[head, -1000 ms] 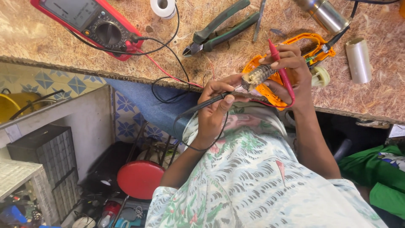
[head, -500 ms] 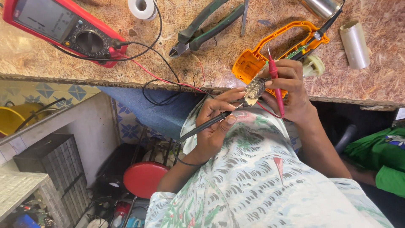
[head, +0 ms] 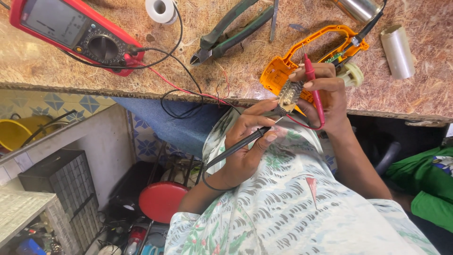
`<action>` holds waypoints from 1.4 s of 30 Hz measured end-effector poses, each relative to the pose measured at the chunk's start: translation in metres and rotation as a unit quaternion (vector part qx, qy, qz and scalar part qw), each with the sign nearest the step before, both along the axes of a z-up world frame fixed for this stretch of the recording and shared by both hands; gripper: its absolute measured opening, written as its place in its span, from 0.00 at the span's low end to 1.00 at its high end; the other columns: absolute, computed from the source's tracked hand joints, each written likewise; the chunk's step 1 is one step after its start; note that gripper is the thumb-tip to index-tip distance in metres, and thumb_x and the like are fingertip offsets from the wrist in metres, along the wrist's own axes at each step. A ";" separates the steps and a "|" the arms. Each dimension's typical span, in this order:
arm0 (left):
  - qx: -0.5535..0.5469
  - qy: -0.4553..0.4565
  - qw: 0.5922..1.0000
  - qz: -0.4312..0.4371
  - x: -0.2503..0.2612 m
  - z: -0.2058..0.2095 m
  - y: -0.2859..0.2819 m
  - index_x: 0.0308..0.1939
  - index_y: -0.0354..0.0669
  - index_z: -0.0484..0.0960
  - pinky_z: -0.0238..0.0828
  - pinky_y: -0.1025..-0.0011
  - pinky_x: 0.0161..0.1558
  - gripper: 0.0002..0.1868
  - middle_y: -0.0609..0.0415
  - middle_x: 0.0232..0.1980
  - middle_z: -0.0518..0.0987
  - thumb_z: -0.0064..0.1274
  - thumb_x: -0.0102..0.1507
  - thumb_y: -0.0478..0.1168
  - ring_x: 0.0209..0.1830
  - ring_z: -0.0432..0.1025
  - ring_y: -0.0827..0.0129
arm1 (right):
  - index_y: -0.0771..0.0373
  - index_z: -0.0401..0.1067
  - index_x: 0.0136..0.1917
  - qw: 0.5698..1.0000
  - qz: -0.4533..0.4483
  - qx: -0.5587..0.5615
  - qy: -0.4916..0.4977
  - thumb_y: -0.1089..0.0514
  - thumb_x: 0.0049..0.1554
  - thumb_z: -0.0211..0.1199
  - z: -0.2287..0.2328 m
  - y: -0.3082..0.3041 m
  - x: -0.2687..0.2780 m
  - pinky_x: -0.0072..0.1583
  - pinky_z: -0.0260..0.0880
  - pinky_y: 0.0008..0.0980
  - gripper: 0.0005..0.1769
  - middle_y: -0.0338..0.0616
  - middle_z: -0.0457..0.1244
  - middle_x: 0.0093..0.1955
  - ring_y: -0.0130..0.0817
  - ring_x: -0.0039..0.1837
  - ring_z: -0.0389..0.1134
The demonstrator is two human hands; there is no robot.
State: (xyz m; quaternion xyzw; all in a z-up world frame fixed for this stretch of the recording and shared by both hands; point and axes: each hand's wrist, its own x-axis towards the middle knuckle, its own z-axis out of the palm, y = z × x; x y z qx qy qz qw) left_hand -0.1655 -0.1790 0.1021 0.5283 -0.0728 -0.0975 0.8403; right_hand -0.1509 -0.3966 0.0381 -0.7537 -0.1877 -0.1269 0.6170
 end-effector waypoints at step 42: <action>0.037 -0.051 0.995 -0.071 0.007 0.012 -0.014 0.47 0.37 0.82 0.79 0.55 0.60 0.10 0.41 0.58 0.78 0.60 0.67 0.40 0.63 0.76 0.47 | 0.55 0.74 0.48 0.944 -0.136 -0.115 -0.277 0.48 0.60 0.69 -0.053 -0.031 -0.060 0.52 0.74 0.63 0.11 0.65 0.69 0.47 0.60 0.48 0.70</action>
